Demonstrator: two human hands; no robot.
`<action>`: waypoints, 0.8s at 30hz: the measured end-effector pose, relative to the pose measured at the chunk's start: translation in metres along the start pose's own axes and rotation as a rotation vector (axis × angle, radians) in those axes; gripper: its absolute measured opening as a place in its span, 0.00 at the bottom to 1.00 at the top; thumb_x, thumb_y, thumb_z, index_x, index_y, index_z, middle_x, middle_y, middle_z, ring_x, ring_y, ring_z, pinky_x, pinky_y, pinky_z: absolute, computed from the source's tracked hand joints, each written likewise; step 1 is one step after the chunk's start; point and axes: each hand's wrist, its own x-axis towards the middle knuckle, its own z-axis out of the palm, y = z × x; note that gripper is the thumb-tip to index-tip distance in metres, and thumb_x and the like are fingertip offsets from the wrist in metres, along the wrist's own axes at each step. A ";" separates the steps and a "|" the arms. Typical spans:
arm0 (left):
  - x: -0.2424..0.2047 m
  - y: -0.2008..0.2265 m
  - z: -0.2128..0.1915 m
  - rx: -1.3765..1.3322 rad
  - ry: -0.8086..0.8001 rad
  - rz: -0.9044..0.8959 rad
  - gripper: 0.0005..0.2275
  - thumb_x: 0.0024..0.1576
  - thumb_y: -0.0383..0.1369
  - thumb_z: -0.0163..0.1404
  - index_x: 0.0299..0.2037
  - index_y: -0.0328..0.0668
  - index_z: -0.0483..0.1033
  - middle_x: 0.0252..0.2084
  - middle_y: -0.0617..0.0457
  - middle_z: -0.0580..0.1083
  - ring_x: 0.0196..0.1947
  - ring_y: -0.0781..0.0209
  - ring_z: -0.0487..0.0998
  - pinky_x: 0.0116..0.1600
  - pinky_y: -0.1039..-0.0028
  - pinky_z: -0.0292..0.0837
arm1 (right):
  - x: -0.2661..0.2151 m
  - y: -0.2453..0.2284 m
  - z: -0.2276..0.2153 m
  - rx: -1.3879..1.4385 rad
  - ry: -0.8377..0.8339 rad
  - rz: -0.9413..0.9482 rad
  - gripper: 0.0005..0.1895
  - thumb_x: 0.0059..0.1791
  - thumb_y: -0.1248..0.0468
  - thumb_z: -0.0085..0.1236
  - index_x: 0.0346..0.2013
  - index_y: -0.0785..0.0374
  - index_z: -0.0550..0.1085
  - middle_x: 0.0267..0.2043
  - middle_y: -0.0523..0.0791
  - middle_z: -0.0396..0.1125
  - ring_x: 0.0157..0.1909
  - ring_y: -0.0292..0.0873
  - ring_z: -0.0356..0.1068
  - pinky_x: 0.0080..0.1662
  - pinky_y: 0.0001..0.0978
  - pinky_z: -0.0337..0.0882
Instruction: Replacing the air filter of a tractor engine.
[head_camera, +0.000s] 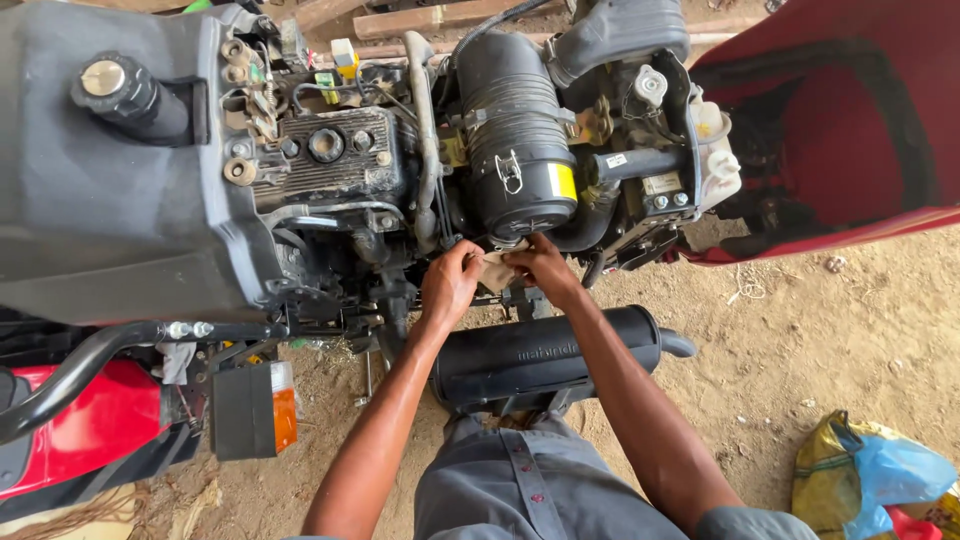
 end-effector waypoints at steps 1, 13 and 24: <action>0.000 0.007 -0.003 0.001 0.000 0.000 0.06 0.60 0.33 0.54 0.43 0.41 0.78 0.33 0.46 0.81 0.32 0.51 0.82 0.37 0.62 0.73 | -0.006 -0.002 0.004 0.000 -0.001 0.000 0.17 0.50 0.65 0.58 0.52 0.62 0.67 0.37 0.46 0.72 0.31 0.34 0.66 0.30 0.29 0.65; -0.015 0.011 0.005 -0.106 -0.129 -0.115 0.08 0.62 0.34 0.52 0.44 0.40 0.80 0.32 0.46 0.81 0.31 0.56 0.83 0.37 0.65 0.74 | -0.080 -0.028 0.043 0.007 0.289 -0.478 0.19 0.55 0.66 0.51 0.61 0.61 0.72 0.34 0.43 0.72 0.24 0.35 0.63 0.26 0.31 0.63; -0.014 0.019 -0.005 -0.186 -0.021 -0.160 0.09 0.60 0.33 0.52 0.46 0.38 0.79 0.33 0.48 0.82 0.32 0.59 0.84 0.37 0.68 0.76 | -0.072 -0.037 0.028 -0.924 0.514 -0.745 0.05 0.56 0.66 0.52 0.45 0.63 0.73 0.39 0.50 0.70 0.37 0.53 0.73 0.37 0.46 0.72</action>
